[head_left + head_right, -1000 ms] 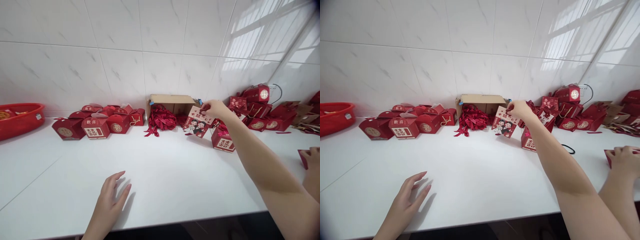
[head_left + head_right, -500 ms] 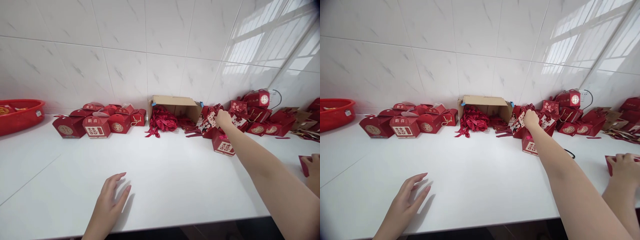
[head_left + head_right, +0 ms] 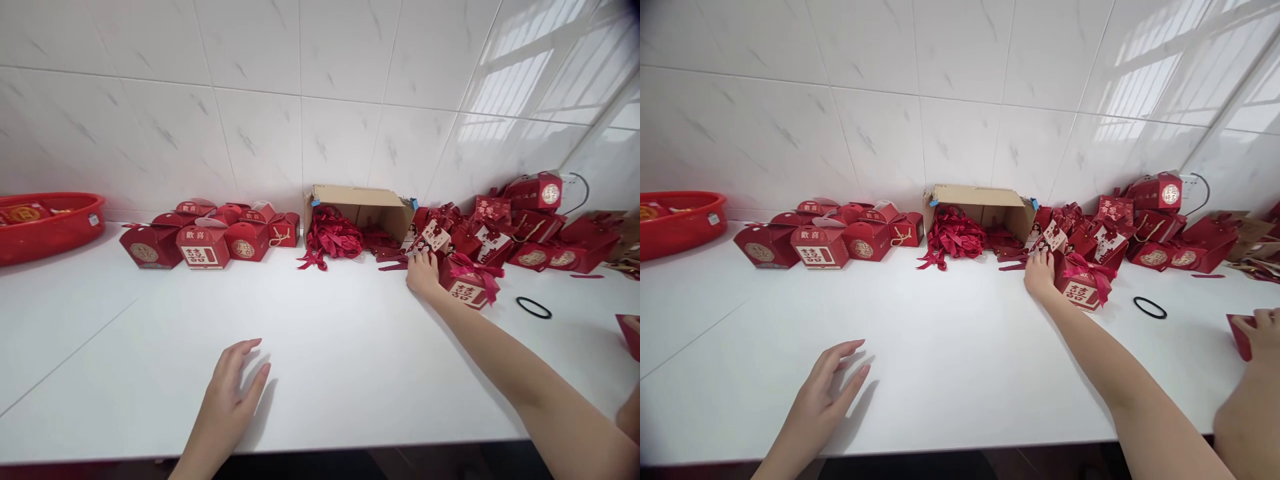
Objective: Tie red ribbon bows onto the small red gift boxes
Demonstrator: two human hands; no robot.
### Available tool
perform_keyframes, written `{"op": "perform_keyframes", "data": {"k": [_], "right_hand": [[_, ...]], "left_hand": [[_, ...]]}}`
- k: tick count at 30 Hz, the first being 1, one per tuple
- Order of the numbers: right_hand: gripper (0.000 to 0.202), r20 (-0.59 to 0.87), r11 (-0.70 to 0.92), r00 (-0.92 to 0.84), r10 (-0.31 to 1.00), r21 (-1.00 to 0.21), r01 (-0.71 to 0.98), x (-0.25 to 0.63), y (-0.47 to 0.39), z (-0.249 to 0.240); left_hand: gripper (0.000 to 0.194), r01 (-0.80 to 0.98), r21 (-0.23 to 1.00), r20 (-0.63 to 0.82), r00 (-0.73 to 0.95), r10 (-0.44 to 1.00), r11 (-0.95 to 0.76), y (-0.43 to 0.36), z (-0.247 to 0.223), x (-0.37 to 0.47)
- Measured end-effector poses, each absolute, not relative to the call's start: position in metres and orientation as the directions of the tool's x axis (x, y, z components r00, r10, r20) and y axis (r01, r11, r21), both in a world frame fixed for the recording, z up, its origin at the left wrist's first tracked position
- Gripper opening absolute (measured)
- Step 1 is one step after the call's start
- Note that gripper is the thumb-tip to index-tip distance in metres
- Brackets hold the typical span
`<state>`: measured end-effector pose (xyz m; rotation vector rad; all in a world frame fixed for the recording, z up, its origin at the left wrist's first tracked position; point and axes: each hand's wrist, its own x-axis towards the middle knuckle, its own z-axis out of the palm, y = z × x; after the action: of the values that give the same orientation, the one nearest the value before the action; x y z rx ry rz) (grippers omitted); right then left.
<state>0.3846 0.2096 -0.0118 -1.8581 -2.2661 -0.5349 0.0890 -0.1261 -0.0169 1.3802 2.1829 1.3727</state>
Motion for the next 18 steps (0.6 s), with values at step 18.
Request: {"op": "perform_keyframes", "data": {"k": [18], "right_hand": [[0.048, 0.244, 0.019, -0.032, 0.969, 0.057, 0.998, 0.397, 0.229, -0.014]], "left_hand": [[0.031, 0.624, 0.768, 0.225, -0.471, 0.853, 0.142, -0.126, -0.022, 0.083]]}}
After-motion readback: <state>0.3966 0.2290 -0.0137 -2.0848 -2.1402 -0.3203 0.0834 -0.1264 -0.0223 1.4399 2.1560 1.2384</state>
